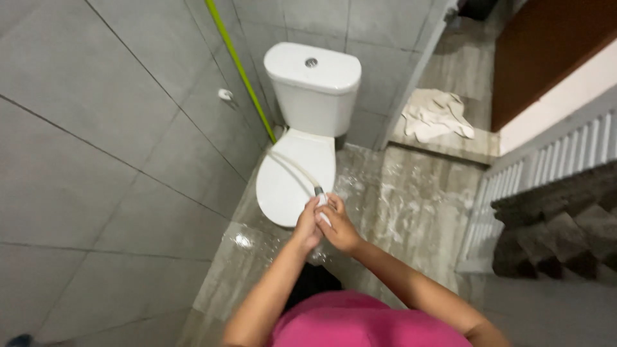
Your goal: The person scrubs the tiled bathroom floor with a green and yellow squeegee, moving water and soap suds across the surface. They then use a handheld bidet sprayer to rinse the floor thoroughly, directing the water stream toward the drain and around the toilet and sink.
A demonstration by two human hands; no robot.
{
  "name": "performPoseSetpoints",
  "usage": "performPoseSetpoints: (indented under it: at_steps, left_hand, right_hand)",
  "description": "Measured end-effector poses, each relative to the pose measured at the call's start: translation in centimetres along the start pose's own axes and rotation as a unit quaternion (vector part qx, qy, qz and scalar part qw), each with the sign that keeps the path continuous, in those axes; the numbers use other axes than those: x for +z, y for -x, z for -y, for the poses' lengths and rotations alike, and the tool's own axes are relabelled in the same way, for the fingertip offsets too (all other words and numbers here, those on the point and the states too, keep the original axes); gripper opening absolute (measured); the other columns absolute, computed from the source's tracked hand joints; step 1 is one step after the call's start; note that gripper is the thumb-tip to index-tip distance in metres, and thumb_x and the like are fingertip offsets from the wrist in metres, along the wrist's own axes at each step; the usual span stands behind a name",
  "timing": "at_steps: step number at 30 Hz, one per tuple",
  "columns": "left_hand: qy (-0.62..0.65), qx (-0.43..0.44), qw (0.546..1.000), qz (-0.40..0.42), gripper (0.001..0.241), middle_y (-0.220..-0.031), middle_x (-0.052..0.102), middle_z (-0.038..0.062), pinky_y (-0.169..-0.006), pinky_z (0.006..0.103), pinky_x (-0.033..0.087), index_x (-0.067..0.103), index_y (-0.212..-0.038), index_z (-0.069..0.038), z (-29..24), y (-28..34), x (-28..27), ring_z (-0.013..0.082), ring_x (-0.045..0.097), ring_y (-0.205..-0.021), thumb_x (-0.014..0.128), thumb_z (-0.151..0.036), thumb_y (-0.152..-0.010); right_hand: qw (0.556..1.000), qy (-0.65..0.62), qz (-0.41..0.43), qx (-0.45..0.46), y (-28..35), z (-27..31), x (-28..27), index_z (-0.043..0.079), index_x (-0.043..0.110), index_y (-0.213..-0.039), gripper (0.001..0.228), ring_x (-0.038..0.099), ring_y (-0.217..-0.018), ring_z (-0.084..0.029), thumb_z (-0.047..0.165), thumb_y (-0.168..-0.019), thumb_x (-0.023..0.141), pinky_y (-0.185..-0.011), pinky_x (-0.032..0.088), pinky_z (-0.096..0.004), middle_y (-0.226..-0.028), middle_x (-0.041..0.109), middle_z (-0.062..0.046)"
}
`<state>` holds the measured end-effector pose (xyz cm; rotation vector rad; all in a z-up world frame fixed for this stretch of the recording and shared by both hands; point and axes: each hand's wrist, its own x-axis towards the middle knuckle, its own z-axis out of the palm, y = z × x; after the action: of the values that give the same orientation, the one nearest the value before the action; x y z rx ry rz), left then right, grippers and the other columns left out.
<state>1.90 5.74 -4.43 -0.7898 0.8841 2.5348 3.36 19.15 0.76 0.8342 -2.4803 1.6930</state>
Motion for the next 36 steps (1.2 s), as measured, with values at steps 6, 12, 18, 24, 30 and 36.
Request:
performPoseSetpoints:
  at_steps: [6, 12, 18, 24, 30, 36]
  left_hand:
    - [-0.144, -0.047, 0.988, -0.026, 0.056, -0.108, 0.059, 0.005, -0.072, 0.0386, 0.054, 0.032, -0.134, -0.029, -3.2, 5.0, 7.8, 0.0219, 0.061, -0.095, 0.066, -0.031, -0.09]
    - [-0.305, -0.158, 0.937, 0.067, 0.055, -0.112, 0.06, 0.01, -0.076, 0.0427, 0.055, 0.035, -0.131, -0.022, -2.6, 1.4, 7.6, 0.025, 0.064, -0.098, 0.064, -0.047, -0.091]
    - [-0.778, 0.124, 0.588, 0.181, 0.059, -0.107, 0.065, 0.018, -0.089, 0.0459, 0.052, 0.07, -0.096, -0.006, -9.4, -1.2, 4.8, 0.0337, 0.065, -0.101, 0.057, -0.064, -0.097]
    - [-0.683, 0.193, 0.584, 0.395, 0.06, -0.099, 0.071, 0.016, -0.09, 0.0477, 0.048, 0.072, -0.097, -0.007, -14.9, -3.4, 1.4, 0.0393, 0.064, -0.099, 0.037, -0.054, -0.11]
    - [-0.621, 0.276, 0.554, 0.481, 0.052, -0.081, 0.067, 0.02, -0.069, 0.0501, 0.049, 0.069, -0.085, -0.005, -20.6, -0.5, 2.6, 0.0426, 0.066, -0.078, 0.052, -0.052, -0.096]
    - [-0.658, 0.239, 0.504, 0.507, 0.048, -0.073, 0.068, 0.016, -0.063, 0.0509, 0.049, 0.072, -0.08, -0.011, -19.0, -0.2, 0.7, 0.0417, 0.066, -0.073, 0.049, -0.049, -0.1]
  right_hand:
    - [0.987, 0.096, -0.025, 0.126, 0.6, 4.4, -3.0, 0.008, 0.056, -0.135, 0.041, 0.054, -0.125, -0.044, 0.028, -0.1, 0.06, -0.102, 0.045, -0.048, -0.144, 0.046, -0.024]
    - [0.966, 0.178, -0.04, 0.183, 0.5, 6.5, -5.6, 0.012, 0.055, -0.135, 0.037, 0.062, -0.112, -0.04, 0.028, -0.103, 0.059, -0.091, 0.05, -0.049, -0.12, 0.067, -0.02]
    - [0.95, 0.086, -0.094, 0.286, 0.5, 5.7, -4.4, 0.011, 0.051, -0.13, 0.053, 0.074, -0.079, -0.026, 0.025, -0.084, 0.075, -0.069, 0.055, -0.039, -0.089, 0.073, -0.013]
    - [0.961, -0.014, -0.107, 0.255, -6.1, 10.0, 1.9, 0.007, 0.057, -0.112, 0.05, 0.062, -0.072, -0.011, 0.018, -0.076, 0.09, -0.063, 0.052, -0.028, -0.081, 0.066, -0.007]
    - [0.928, -0.143, -0.2, 0.28, -6.1, 7.8, 5.3, 0.005, 0.061, -0.104, 0.035, 0.062, -0.083, -0.007, 0.01, -0.081, 0.087, -0.072, 0.052, -0.025, -0.092, 0.067, -0.001]
    - [0.761, -0.368, -0.386, 0.37, -0.7, 3.6, 8.7, 0.012, 0.061, -0.108, 0.034, 0.066, -0.078, -0.012, 0.043, -0.101, 0.048, -0.067, 0.052, -0.029, -0.09, 0.069, -0.003]
